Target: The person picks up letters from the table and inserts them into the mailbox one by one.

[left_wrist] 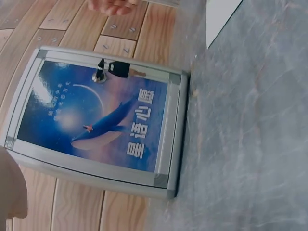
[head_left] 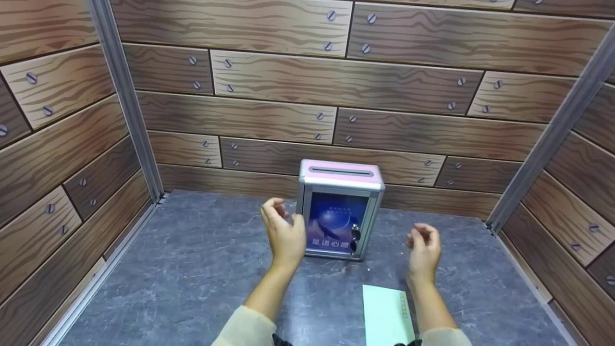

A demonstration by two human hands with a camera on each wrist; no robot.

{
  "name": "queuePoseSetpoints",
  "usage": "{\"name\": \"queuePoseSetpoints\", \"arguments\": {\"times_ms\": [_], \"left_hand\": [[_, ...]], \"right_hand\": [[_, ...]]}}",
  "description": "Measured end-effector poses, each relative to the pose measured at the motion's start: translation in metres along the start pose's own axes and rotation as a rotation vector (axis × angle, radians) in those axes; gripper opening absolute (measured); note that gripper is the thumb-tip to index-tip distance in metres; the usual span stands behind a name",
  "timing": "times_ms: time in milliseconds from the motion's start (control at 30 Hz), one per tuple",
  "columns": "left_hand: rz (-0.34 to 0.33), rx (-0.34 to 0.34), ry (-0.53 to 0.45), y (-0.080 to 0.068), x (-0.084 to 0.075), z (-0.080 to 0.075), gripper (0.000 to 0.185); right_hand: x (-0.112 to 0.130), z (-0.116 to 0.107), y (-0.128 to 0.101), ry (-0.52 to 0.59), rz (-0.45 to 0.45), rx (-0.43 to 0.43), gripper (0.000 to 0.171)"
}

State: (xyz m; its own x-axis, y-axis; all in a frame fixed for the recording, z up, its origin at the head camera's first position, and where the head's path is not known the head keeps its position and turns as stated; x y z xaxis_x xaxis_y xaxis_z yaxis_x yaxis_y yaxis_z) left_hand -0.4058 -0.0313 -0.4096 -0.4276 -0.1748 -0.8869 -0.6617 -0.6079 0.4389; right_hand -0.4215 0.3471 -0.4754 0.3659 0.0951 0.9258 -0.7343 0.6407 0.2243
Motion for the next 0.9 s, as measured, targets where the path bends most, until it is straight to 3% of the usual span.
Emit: {"name": "queuePoseSetpoints", "arguments": {"times_ms": [133, 200, 333, 533, 700, 900], "left_hand": [[-0.073, 0.029, 0.014, -0.009, 0.004, -0.009, 0.046], [-0.1, 0.069, 0.028, -0.014, 0.006, -0.01, 0.046], [-0.157, 0.21, 0.09, -0.03, 0.011, -0.006, 0.047], [-0.214, 0.44, 0.139, -0.061, 0.026, 0.006, 0.047], [-0.306, 0.657, 0.107, -0.099, 0.042, 0.018, 0.048], [-0.352, 0.877, 0.175, -0.15, 0.057, 0.026, 0.044]], "right_hand": [[-0.028, -0.016, -0.004, -0.233, 0.217, 0.152, 0.009], [-0.041, -0.022, -0.009, -0.377, 0.273, 0.253, 0.013], [-0.058, -0.033, -0.02, -0.619, 0.285, 0.411, 0.033], [-0.072, -0.048, -0.031, -0.848, 0.336, 0.586, 0.048], [-0.078, -0.061, -0.035, -0.942, 0.392, 0.71, 0.059], [-0.082, -0.063, -0.04, -0.893, 0.422, 0.773, 0.061]]}}
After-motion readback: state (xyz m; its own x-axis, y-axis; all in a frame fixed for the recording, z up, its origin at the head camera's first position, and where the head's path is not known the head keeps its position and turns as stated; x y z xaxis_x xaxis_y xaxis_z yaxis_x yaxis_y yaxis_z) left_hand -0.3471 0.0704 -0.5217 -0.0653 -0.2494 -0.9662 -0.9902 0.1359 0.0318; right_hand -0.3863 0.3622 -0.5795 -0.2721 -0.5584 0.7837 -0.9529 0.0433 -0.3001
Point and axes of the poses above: each hand's wrist, its own y-axis towards the middle knuckle, its own z-axis out of the palm, x = y × z, the point moved 9 cm from there along y, towards the middle knuckle, and after that the axes turned 6 degrees about -x, right-handed, at the moved point
